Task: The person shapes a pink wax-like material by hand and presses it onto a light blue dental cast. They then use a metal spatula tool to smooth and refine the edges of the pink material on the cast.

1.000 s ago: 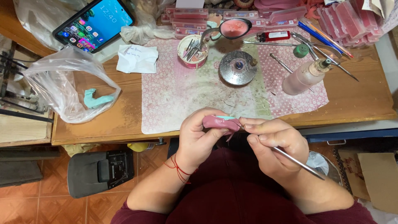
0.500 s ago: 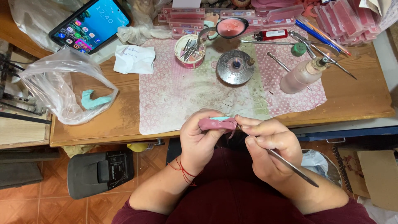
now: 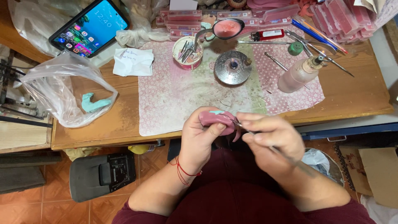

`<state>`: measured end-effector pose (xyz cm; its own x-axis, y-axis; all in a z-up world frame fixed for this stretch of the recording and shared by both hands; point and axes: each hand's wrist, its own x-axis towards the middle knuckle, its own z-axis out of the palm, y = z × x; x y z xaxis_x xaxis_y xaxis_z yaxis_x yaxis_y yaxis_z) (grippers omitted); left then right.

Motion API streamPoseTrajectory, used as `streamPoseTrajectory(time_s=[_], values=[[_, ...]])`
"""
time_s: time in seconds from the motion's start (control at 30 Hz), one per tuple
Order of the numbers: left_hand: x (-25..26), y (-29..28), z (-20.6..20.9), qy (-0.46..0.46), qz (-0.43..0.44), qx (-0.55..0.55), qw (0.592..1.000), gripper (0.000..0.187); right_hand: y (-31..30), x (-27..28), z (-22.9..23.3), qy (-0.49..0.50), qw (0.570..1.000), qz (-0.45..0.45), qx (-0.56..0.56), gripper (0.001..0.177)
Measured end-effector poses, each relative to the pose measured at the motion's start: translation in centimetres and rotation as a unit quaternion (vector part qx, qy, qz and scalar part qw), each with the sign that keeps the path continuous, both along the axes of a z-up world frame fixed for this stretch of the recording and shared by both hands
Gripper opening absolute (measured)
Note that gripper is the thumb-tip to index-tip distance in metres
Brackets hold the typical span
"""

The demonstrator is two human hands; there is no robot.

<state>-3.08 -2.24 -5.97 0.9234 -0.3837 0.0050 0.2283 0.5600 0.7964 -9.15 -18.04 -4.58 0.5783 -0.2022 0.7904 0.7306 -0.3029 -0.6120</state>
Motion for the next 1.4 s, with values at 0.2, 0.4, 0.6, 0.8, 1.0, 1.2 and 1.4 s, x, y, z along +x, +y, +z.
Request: streamPoseTrajectory(time_s=[0.2,0.4,0.6,0.8,1.0,1.2,1.4], values=[[0.3,-0.4,-0.7,0.019,-0.035,-0.023,0.999,0.025,1.8,-0.1,6.1,0.152,0.982,-0.090,0.072,0.027],[-0.4,-0.4,2.5,-0.134,-0.006,0.085,0.987,0.021,0.4,-1.2,2.4,0.141,0.983,0.011,0.116,0.030],[-1.2,-1.6,3.3,-0.287,0.034,0.199,0.937,0.023,-1.3,-3.2,2.9,0.106,0.987,-0.114,-0.023,0.040],[-4.1,-3.9,2.3,-0.220,-0.196,0.040,0.955,0.019,-7.1,-8.3,1.2,0.169,0.972,-0.071,0.144,0.036],[-5.5,-4.3,2.9,-0.110,-0.221,0.153,0.957,0.020,-16.4,-21.7,-0.7,0.182,0.962,-0.171,0.109,0.043],[-6.1,-5.6,-0.4,-0.039,-0.175,0.057,0.982,0.036,-24.5,-32.4,-13.1,0.484,0.828,-0.284,-0.024,0.031],[-6.0,-5.7,0.4,-0.052,-0.172,0.084,0.980,0.037,-24.2,-33.2,-15.1,0.578,0.775,-0.235,0.098,0.024]])
